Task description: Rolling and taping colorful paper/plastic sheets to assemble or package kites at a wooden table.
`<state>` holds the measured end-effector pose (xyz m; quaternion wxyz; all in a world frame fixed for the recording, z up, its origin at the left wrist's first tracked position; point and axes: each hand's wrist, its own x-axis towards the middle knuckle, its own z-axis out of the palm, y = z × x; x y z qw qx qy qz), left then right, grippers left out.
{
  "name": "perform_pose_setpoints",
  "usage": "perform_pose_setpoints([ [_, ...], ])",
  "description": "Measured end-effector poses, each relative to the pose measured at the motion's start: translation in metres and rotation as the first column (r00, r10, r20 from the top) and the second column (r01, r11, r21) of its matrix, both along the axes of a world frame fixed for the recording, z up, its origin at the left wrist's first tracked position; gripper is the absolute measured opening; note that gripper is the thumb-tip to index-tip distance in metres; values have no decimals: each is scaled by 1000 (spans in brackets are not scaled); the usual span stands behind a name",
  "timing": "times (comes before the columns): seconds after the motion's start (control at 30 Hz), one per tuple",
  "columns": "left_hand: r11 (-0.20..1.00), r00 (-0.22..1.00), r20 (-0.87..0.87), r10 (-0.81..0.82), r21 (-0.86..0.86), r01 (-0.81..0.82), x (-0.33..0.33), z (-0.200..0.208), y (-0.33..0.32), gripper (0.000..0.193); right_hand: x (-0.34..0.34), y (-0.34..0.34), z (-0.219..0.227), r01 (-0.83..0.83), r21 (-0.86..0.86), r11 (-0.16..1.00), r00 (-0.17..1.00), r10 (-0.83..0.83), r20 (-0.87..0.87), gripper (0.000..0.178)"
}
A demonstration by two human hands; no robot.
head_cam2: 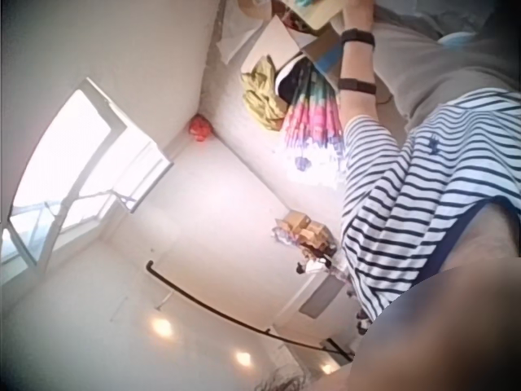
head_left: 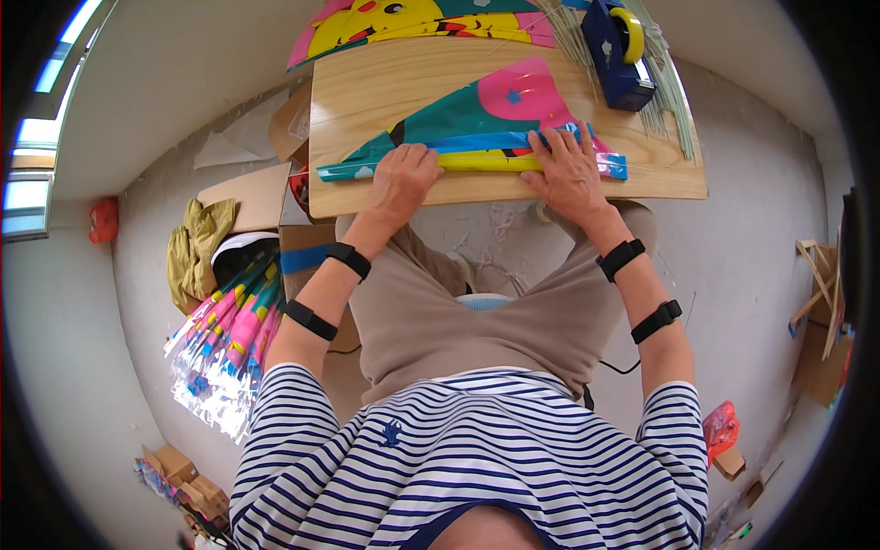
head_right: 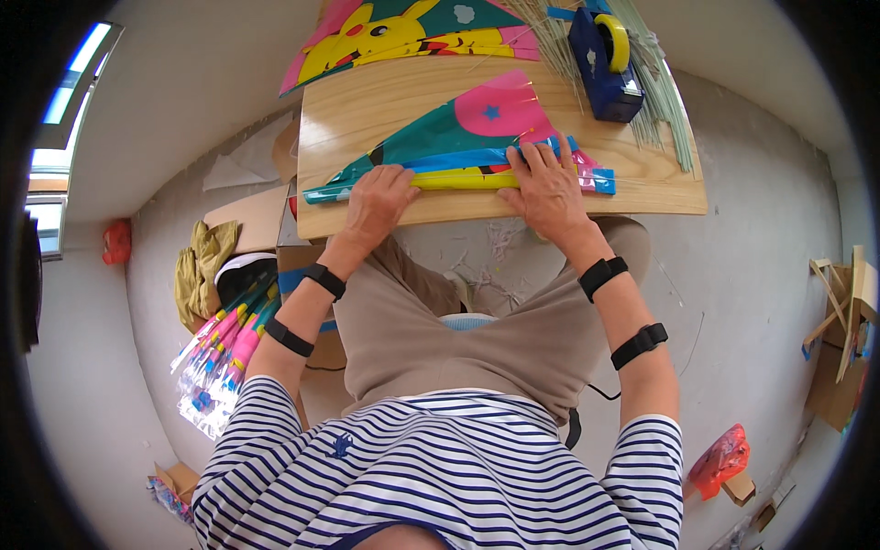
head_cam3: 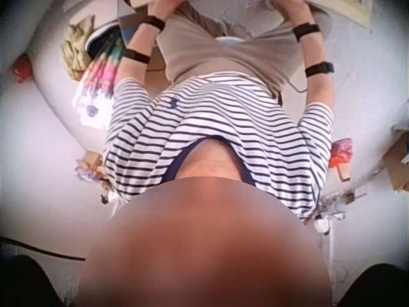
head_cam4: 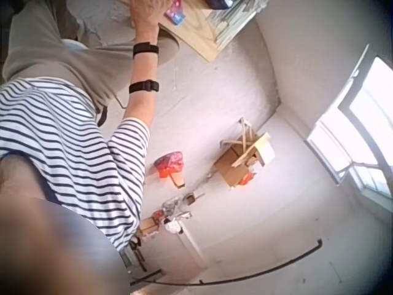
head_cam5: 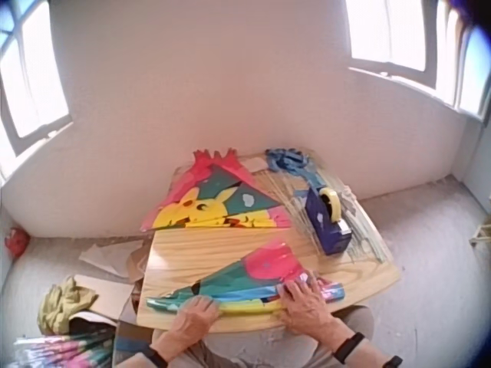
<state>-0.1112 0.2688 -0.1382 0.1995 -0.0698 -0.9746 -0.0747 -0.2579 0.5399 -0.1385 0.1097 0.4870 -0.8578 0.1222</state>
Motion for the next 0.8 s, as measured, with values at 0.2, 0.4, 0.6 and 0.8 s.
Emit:
perform_pose_setpoints([
  [0.2,998,1000,24,3,70,-5,-3,3,-2,23,-9,1,8,-7,6,1000,999,7,40,50],
  [0.4,987,999,32,-34,161,28,-7,4,-14,21,-27,-4,9,26,-42,999,997,-23,71,37],
  [0.6,971,977,212,27,225,-75,-38,9,-31,8,-41,-10,15,98,-95,991,977,-78,197,20],
  [0.8,947,900,430,68,256,-194,-61,7,-40,14,-53,-23,12,181,-23,983,953,-169,253,12],
])
